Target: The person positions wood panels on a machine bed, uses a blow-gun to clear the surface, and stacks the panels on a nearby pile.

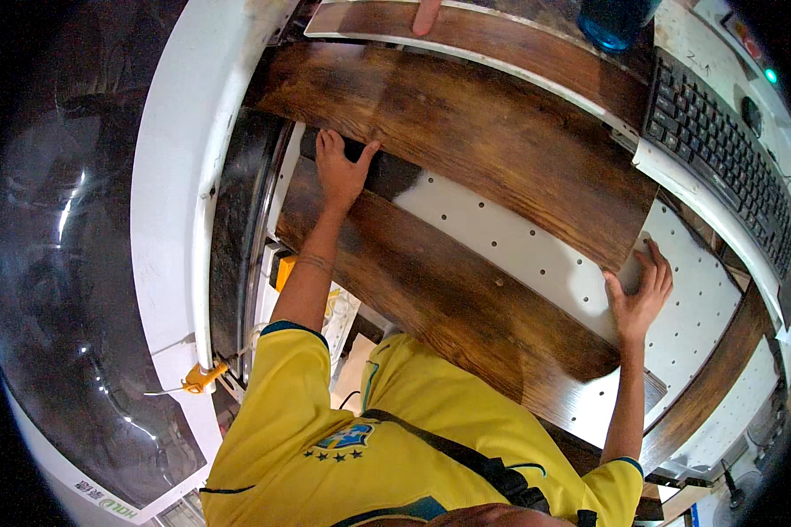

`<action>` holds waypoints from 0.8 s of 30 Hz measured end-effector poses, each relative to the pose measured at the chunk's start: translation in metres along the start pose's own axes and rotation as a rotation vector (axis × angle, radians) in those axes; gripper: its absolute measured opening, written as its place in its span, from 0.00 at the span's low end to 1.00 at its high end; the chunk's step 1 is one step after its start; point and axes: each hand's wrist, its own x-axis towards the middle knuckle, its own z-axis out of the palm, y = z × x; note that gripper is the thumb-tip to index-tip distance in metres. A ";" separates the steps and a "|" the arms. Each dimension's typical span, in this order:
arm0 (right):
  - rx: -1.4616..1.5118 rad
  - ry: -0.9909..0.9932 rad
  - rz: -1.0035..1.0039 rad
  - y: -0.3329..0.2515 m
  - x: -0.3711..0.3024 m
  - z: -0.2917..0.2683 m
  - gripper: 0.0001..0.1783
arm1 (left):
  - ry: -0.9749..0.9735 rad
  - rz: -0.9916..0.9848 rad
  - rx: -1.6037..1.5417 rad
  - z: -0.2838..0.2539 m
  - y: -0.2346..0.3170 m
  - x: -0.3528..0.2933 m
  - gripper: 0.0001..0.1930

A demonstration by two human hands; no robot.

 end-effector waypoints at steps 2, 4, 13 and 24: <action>0.005 0.000 0.002 0.000 0.000 0.000 0.38 | 0.006 0.013 -0.006 -0.002 0.001 0.000 0.60; 0.016 -0.008 0.010 0.000 0.002 -0.001 0.38 | 0.017 0.005 -0.012 -0.003 0.001 -0.002 0.60; 0.034 -0.004 0.006 0.008 -0.004 0.002 0.40 | 0.069 0.001 -0.028 -0.002 0.002 -0.002 0.60; 0.042 0.102 -0.045 0.005 -0.016 0.000 0.41 | 0.023 -0.022 0.018 0.000 0.002 0.000 0.63</action>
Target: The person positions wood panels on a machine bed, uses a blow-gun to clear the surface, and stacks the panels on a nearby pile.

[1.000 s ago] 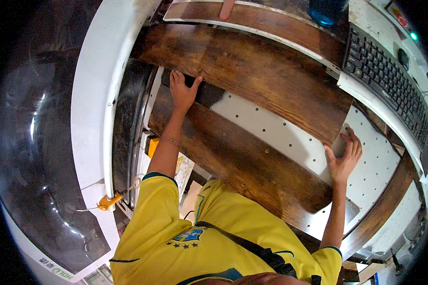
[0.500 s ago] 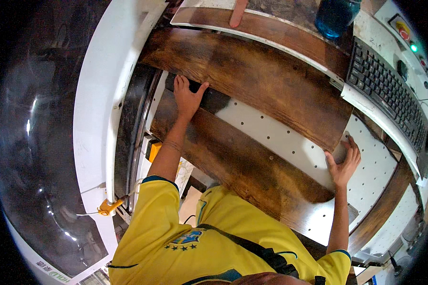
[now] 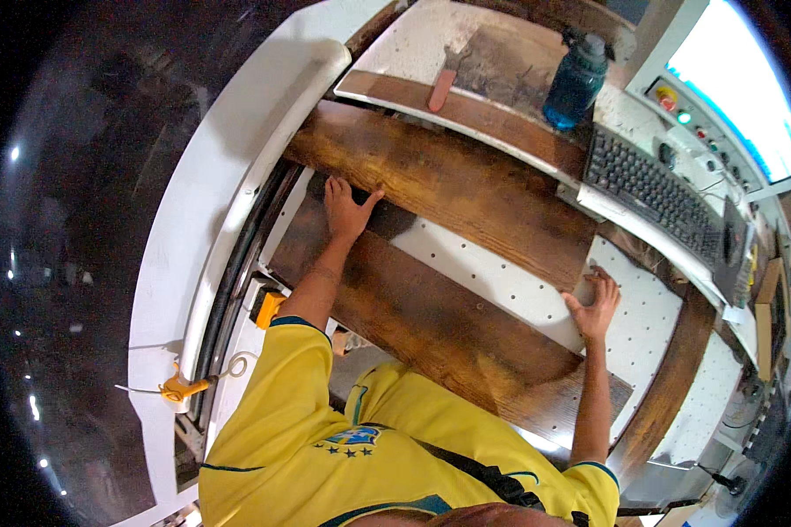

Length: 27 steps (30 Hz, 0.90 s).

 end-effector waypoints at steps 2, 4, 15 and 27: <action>-0.016 -0.016 0.033 -0.003 0.000 -0.001 0.41 | 0.024 -0.011 -0.067 0.016 -0.009 0.003 0.63; -0.004 0.003 0.024 -0.002 0.001 -0.002 0.40 | 0.024 0.003 -0.106 0.019 -0.008 0.007 0.62; -0.028 0.070 0.254 0.005 -0.018 0.004 0.46 | -0.946 0.718 -1.035 -0.096 0.036 -0.153 0.10; -0.074 0.045 0.285 -0.008 -0.039 0.038 0.52 | -1.696 1.294 -1.340 -0.158 0.042 -0.366 0.15</action>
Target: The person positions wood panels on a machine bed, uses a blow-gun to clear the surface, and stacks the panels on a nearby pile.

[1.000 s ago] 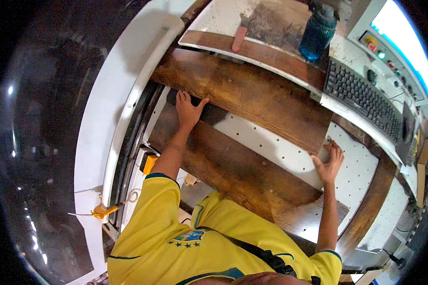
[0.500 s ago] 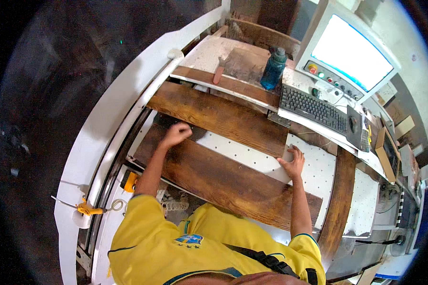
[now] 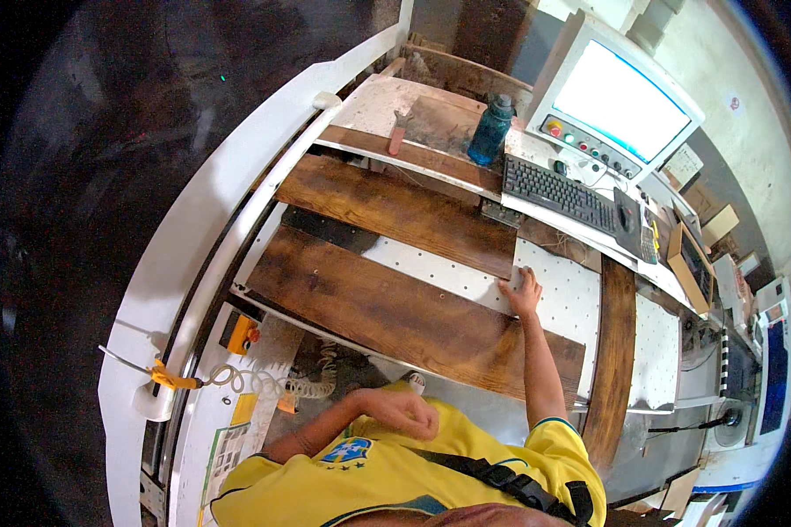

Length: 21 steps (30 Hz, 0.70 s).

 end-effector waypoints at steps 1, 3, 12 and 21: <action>0.004 -0.027 0.015 -0.002 -0.005 -0.001 0.51 | -0.050 0.075 -0.029 0.001 0.001 -0.002 0.16; 0.014 -0.083 0.042 -0.011 -0.015 -0.003 0.48 | -0.067 0.125 -0.069 0.006 0.001 -0.008 0.17; 0.000 -0.097 0.110 -0.042 -0.059 -0.017 0.35 | 0.002 -0.015 0.101 0.029 0.021 -0.017 0.17; -0.096 -0.008 0.115 -0.051 -0.084 -0.018 0.31 | 0.013 -0.017 -0.076 0.045 0.032 -0.038 0.17</action>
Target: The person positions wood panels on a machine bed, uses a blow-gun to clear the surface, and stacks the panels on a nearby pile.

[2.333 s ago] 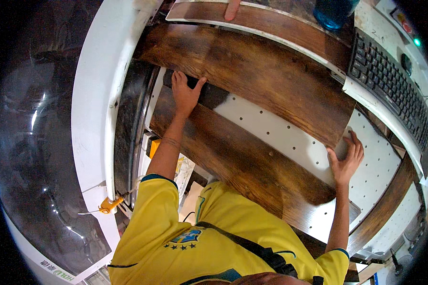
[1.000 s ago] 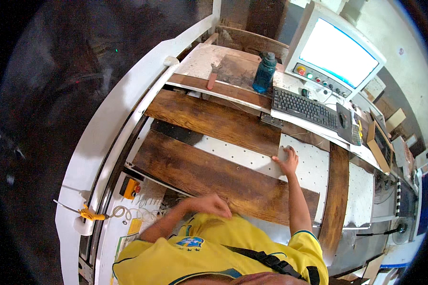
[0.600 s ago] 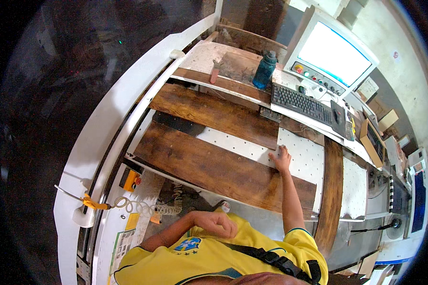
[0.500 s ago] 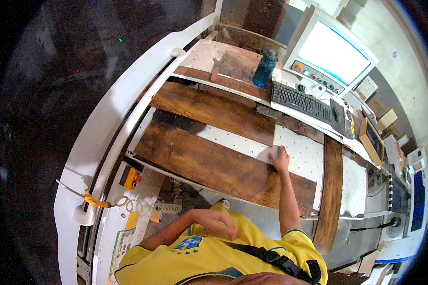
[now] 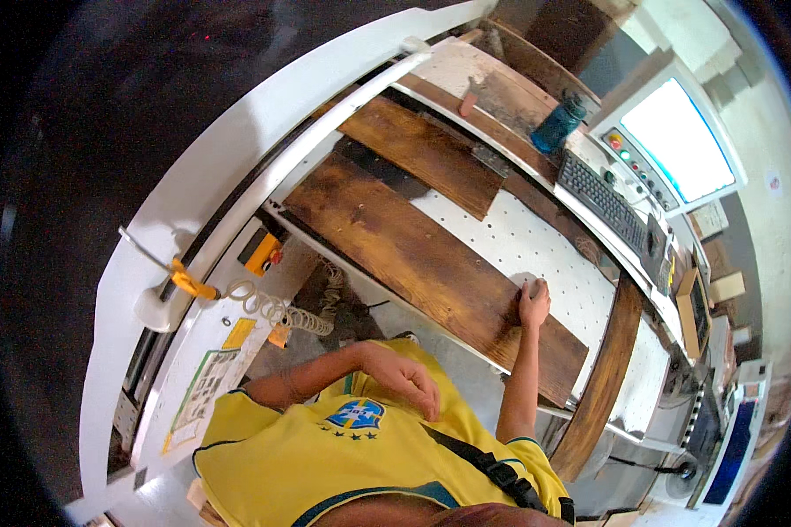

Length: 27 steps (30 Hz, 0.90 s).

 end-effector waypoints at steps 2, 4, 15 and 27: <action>0.027 0.043 -0.028 -0.002 -0.005 0.001 0.28 | 0.029 -0.020 0.121 0.004 -0.006 0.001 0.17; 0.050 0.083 -0.054 -0.004 -0.011 0.000 0.26 | 0.051 -0.034 0.310 0.006 -0.014 0.002 0.18; 0.093 0.218 -0.119 -0.014 -0.017 -0.002 0.15 | -0.011 0.103 0.126 -0.003 -0.016 -0.015 0.15; 0.118 0.238 -0.129 -0.017 -0.017 -0.005 0.14 | -0.059 0.078 0.219 -0.019 -0.036 0.012 0.14</action>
